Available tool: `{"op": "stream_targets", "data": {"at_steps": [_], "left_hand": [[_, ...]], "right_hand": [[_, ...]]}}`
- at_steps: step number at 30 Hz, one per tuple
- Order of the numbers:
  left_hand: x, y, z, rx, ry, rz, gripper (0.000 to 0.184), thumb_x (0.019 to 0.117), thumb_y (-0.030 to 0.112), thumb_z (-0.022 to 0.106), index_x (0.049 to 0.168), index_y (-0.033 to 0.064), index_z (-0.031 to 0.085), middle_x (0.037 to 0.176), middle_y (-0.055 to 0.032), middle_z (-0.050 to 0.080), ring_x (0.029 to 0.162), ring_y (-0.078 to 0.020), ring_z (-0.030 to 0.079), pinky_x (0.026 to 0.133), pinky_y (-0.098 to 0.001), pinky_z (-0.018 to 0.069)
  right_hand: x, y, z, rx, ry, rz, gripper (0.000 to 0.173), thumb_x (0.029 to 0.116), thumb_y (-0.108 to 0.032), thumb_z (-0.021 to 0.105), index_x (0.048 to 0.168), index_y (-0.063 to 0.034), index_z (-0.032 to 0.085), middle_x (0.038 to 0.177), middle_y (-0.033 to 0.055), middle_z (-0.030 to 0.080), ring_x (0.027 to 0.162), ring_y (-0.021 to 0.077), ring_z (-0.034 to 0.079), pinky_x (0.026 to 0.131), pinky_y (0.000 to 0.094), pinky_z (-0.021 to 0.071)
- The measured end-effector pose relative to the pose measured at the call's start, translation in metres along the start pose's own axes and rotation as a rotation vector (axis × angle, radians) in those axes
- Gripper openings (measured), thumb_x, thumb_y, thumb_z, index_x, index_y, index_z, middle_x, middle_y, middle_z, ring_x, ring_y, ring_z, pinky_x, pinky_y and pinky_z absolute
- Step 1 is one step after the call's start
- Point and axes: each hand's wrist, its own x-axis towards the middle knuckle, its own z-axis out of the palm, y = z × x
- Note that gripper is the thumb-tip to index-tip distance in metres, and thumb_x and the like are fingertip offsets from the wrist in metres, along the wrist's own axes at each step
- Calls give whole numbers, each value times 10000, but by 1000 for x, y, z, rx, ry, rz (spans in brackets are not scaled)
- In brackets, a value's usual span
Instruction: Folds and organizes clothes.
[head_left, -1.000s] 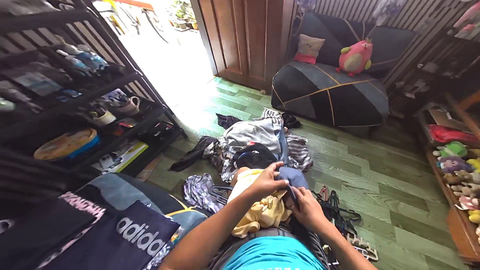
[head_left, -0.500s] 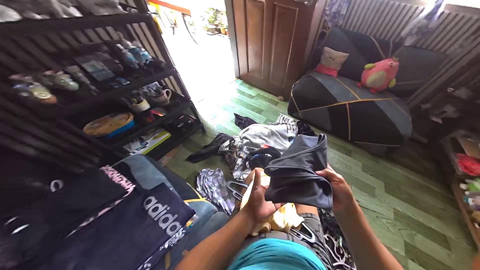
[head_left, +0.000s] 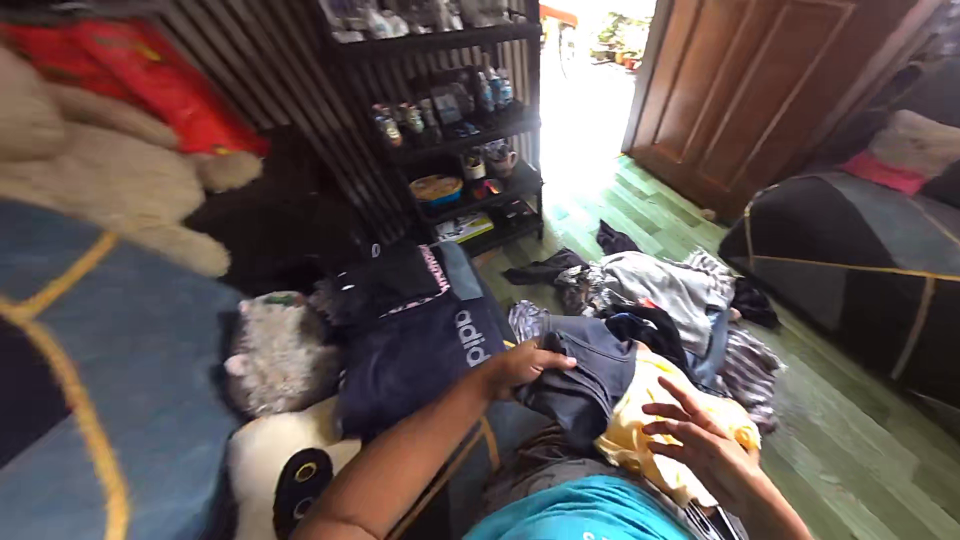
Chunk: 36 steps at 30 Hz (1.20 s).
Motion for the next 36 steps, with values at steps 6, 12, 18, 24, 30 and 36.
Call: {"op": "stream_targets", "data": {"at_steps": [6,12,18,24,30,36], "left_hand": [[-63,19,-59,56,384,180,186,1054,115,529,1209,45,604,991,-45,750,907,-124,731,832,-318,621],[-114,-55,-144,-156,649,344,287,938,150,644,1210,65,604,1005,-59,754,909,-146,736,797,-352,633],[-109,-106,-184,-132,923,113,484,1005,336,636,1389,58,537,1253,-117,669,1146,-208,650,966,-459,557],[-81,-10,-171,111,907,101,446,952,88,689,1353,0,517,1185,-137,666,1047,-184,667,901,-398,577],[-62,84,-206,31,884,270,269,1011,156,597,1263,65,570,1027,-76,686,886,-155,679,776,-367,585],[-68,82,-287,-30,995,279,208,999,187,522,1185,119,585,1005,-39,682,877,-135,675,749,-359,580]], "right_hand": [[24,-14,12,-52,-37,14,680,950,-118,538,1587,-174,308,1205,166,669,1005,338,707,828,528,612],[30,-15,14,-49,-63,46,672,967,-99,527,1592,-192,298,1224,173,666,1017,353,707,827,542,613],[29,-11,9,-95,-52,75,637,969,-103,510,1575,-171,326,1201,172,681,989,350,717,811,535,618],[31,-10,6,-106,3,88,567,968,-104,506,1528,-136,424,1189,158,683,985,328,716,796,515,623],[19,-13,-2,-177,117,87,526,966,-96,484,1491,-101,463,1170,138,695,975,308,723,781,503,628],[-12,-11,-30,-132,289,39,512,958,-108,471,1470,-110,478,1152,105,703,949,272,730,752,468,637]]}}
